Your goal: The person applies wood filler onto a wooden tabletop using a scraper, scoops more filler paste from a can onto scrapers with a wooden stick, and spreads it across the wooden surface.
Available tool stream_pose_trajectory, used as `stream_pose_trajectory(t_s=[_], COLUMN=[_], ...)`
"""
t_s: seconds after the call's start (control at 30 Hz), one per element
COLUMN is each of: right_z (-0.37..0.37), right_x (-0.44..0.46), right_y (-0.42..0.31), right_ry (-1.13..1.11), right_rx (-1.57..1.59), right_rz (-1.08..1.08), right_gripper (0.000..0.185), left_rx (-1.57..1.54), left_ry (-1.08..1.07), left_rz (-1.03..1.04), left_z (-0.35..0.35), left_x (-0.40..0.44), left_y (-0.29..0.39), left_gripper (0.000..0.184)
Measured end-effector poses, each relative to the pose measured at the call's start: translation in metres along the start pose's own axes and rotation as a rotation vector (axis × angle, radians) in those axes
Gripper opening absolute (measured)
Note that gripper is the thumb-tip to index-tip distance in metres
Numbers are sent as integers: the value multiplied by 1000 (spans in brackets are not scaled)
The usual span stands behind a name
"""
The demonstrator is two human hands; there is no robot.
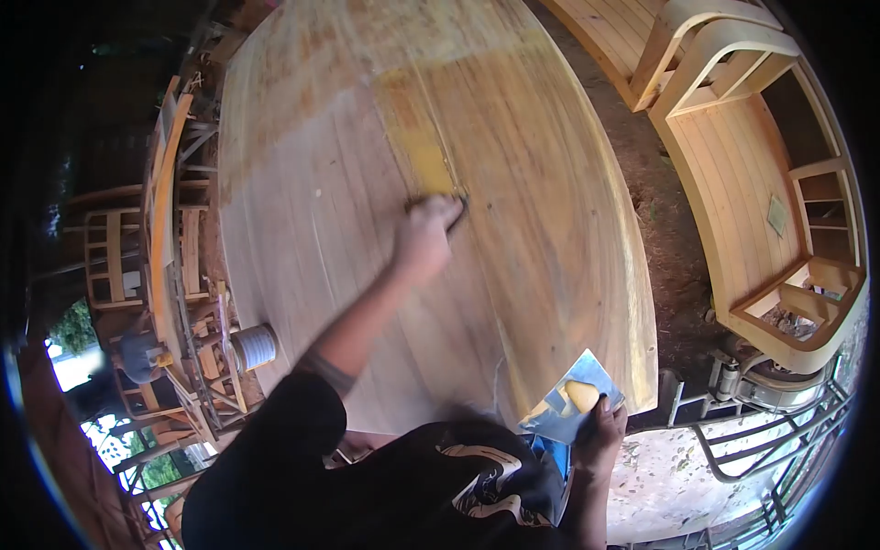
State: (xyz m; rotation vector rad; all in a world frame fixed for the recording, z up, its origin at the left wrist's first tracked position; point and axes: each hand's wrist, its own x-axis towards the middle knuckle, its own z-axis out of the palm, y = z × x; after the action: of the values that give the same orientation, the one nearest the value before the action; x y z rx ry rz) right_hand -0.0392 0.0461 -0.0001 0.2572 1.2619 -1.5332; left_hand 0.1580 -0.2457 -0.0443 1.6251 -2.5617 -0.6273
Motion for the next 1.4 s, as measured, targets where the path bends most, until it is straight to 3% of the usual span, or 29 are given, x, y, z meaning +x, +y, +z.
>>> stream_pose_trajectory(t_s=[0.07, 0.13, 0.17, 0.2, 0.27, 0.3, 0.33, 0.37, 0.4, 0.43, 0.53, 0.57, 0.73, 0.8, 0.83, 0.93, 1.23, 1.4], right_z=[-12, -12, -7, -5, -19, -19, -19, -16, -20, -27, -11, -7, -38, -54, -28, -44, -101, -140], right_x=[5, 5, 6, 7, 11, 11, 9, 8, 7, 3, -6, -6, -15, -12, -14, -26, -73, -88], right_y=[0, -1, -4, -3, 0, -1, -2, -3, -1, 2, -2, -3, 12, 23, 12, 14, 13, 13], right_ry=[-41, 26, 66, 107, 106, 135, 164, 173, 190, 208, 273, 290, 274, 204, 228, 56, 43, -42], right_rx=[3, 0, 6, 10, -2, -18, -41, -33, -59, -85, -49, -52, -206, -163, -1, 12, 44, 70], right_rz=[11, -24, -57, -86, -121, -140, -154, -165, -168, -170, -159, -164, -145, -175, -136, -146, -68, -58], right_gripper=[25, 28, 28, 29, 34, 36, 38, 39, 39, 39, 38, 38, 33, 31, 32, 35, 33, 34], left_rx=[11, 4, 7, 10, 213, 203, 123, 292, 458, 500, 277, 225, -37, 38, 76, 19, 218, 136], left_ry=[129, -76, -207, -341, -397, -354, -42, -107, -4, -66, -159, -210, -418, -486, -516, -479, -336, -221], left_rz=[162, 273, 303, 327, 113, -77, 93, 85, 167, 198, -61, -42, -113, -69, -51, 156, 84, 62], left_z=[22, 12, 0, -18, -64, -84, -97, -122, -119, -131, -119, -117, -129, -120, -117, -78, -26, 15], left_x=[-54, -94, -78, -55, 23, 80, 130, 182, 236, 265, 323, 329, 258, 218, 203, 162, -11, -97], left_y=[16, 35, 30, 17, -3, -25, -61, -74, -120, -131, -180, -183, -102, -72, -63, -71, 25, 58], left_gripper=[43, 44, 34, 24, 14, 22, 31, 33, 32, 34, 36, 37, 43, 45, 45, 55, 47, 43])
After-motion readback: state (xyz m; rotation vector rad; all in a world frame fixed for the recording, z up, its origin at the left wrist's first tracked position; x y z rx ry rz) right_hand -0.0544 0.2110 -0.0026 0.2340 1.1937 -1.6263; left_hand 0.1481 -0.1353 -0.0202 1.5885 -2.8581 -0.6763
